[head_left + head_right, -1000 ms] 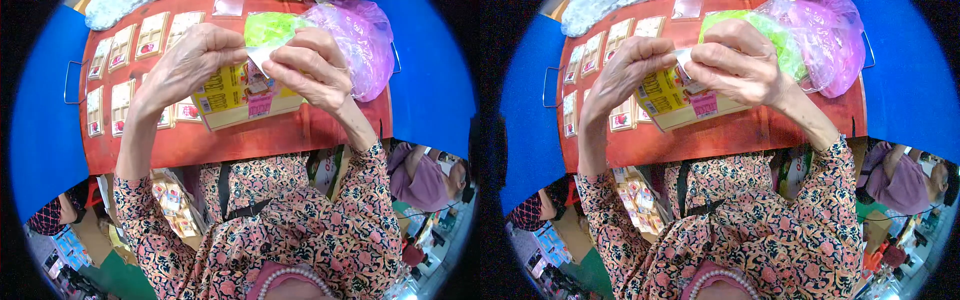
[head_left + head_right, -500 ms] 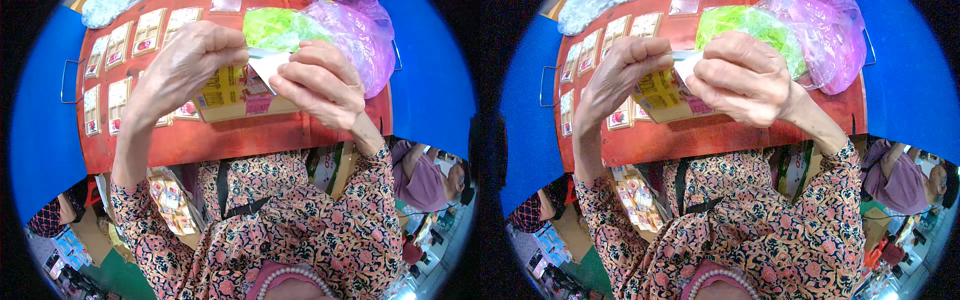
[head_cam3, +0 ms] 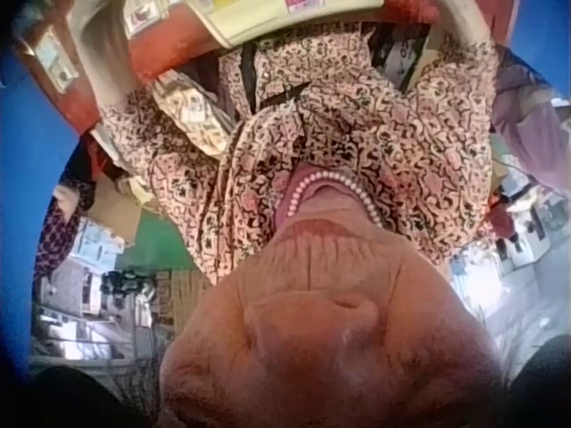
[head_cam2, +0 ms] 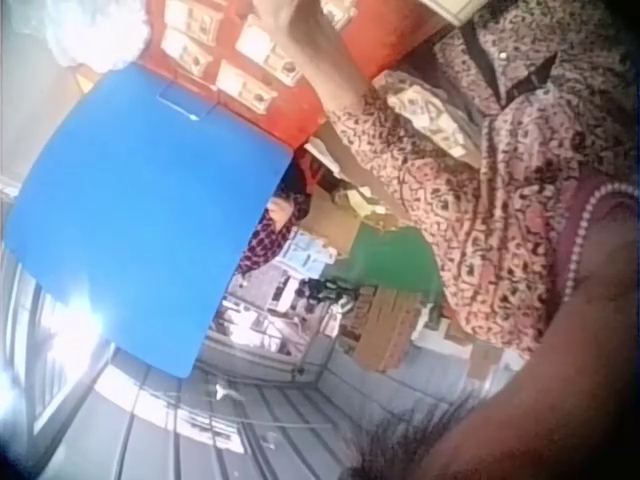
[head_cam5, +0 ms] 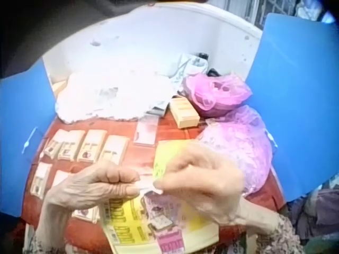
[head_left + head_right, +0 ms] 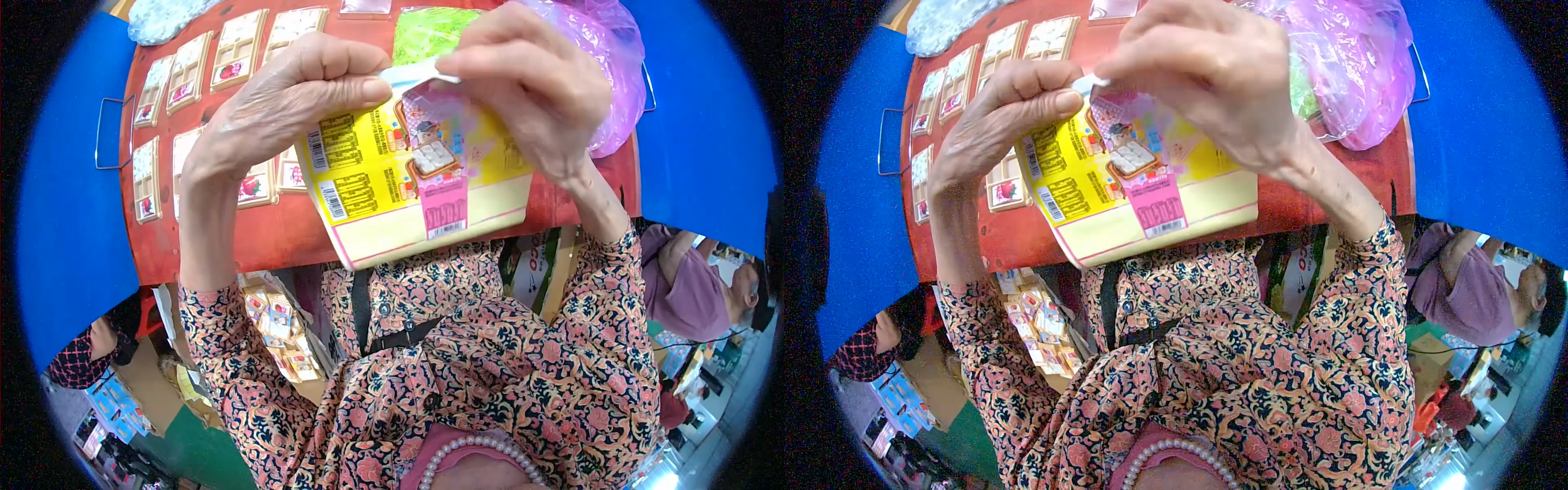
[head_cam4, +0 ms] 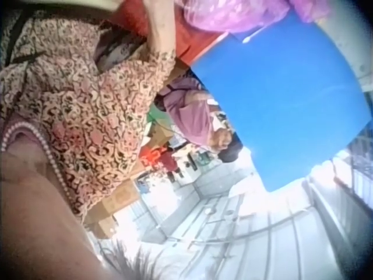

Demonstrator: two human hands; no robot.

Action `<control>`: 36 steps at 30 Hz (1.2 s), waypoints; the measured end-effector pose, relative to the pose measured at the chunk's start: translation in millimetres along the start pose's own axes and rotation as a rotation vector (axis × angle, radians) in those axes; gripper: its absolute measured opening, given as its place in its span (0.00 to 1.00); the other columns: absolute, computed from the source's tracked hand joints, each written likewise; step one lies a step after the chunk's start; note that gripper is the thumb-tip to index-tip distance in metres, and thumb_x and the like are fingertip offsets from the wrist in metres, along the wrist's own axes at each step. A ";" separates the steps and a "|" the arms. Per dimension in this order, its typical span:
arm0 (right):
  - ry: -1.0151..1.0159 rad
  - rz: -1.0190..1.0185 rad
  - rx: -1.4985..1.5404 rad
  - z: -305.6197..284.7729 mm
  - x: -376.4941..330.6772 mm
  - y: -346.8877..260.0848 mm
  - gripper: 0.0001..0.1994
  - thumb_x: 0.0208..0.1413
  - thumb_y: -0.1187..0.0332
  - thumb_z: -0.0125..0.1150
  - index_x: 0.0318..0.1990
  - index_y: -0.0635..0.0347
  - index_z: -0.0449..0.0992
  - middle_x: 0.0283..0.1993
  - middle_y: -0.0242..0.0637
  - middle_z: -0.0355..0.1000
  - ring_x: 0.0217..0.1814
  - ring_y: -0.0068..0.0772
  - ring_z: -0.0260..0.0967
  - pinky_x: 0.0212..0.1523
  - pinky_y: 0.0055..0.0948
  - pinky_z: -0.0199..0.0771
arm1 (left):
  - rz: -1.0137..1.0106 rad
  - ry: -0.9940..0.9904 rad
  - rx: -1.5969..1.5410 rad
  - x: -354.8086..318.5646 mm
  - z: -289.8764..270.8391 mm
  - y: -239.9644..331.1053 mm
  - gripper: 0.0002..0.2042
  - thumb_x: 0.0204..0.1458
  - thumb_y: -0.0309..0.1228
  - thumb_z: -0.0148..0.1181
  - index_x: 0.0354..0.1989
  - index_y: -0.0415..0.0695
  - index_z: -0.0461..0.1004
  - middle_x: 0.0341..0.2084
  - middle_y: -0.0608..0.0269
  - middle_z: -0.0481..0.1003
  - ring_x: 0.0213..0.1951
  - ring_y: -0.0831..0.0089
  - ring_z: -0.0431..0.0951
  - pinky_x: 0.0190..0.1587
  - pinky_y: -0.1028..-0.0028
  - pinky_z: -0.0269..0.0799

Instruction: Labeling and packaging small toy trays containing white components.

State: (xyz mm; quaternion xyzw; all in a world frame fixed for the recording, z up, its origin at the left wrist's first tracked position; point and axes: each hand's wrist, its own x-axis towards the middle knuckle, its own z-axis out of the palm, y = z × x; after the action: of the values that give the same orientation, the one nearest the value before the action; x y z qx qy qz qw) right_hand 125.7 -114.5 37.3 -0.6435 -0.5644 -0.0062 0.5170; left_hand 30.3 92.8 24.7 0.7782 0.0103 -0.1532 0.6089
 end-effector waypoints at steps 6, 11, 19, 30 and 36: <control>-0.152 -0.508 -0.498 -8.1 -7.9 -6.7 0.16 0.33 0.70 0.63 0.36 0.61 0.77 0.38 0.36 0.70 0.41 0.35 0.67 0.41 0.33 0.73 | 0.082 -0.103 -0.214 -9.0 4.5 19.0 0.11 0.52 0.33 0.55 0.34 0.37 0.73 0.24 0.73 0.70 0.30 0.87 0.67 0.33 0.83 0.62; -0.112 -0.472 -0.599 1.5 -21.3 -15.9 0.16 0.33 0.71 0.64 0.35 0.58 0.78 0.40 0.32 0.70 0.43 0.32 0.66 0.46 0.35 0.73 | 0.128 0.052 -0.063 -21.1 19.3 21.7 0.11 0.53 0.32 0.54 0.35 0.35 0.73 0.24 0.72 0.70 0.31 0.85 0.67 0.33 0.81 0.63; -0.163 -0.483 -0.575 10.8 -22.2 -19.0 0.16 0.31 0.72 0.63 0.35 0.61 0.77 0.41 0.34 0.69 0.45 0.33 0.64 0.44 0.36 0.75 | 0.196 0.233 0.043 -28.1 28.6 16.5 0.09 0.52 0.29 0.53 0.24 0.36 0.69 0.17 0.75 0.63 0.23 0.86 0.60 0.25 0.83 0.55; -0.126 -0.679 -0.402 33.8 -19.1 -9.7 0.10 0.35 0.77 0.60 0.31 0.69 0.76 0.37 0.40 0.70 0.42 0.37 0.66 0.43 0.35 0.79 | 0.035 0.129 -0.448 -29.2 30.4 20.5 0.11 0.55 0.34 0.51 0.32 0.37 0.73 0.21 0.73 0.69 0.26 0.87 0.65 0.28 0.85 0.59; -0.204 -0.772 -0.399 42.4 -9.8 -6.8 0.09 0.35 0.79 0.60 0.29 0.70 0.76 0.35 0.40 0.71 0.39 0.36 0.68 0.41 0.31 0.79 | 0.014 0.077 -0.364 -20.1 20.5 18.8 0.12 0.53 0.37 0.54 0.31 0.39 0.73 0.20 0.74 0.70 0.23 0.88 0.66 0.25 0.86 0.59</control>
State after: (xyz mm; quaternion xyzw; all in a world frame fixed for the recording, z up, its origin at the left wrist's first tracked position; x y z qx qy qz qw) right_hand 92.7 -94.2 16.2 -0.4703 -0.7991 -0.2439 0.2841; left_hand 10.3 71.9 43.2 0.6607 0.0558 -0.1147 0.7397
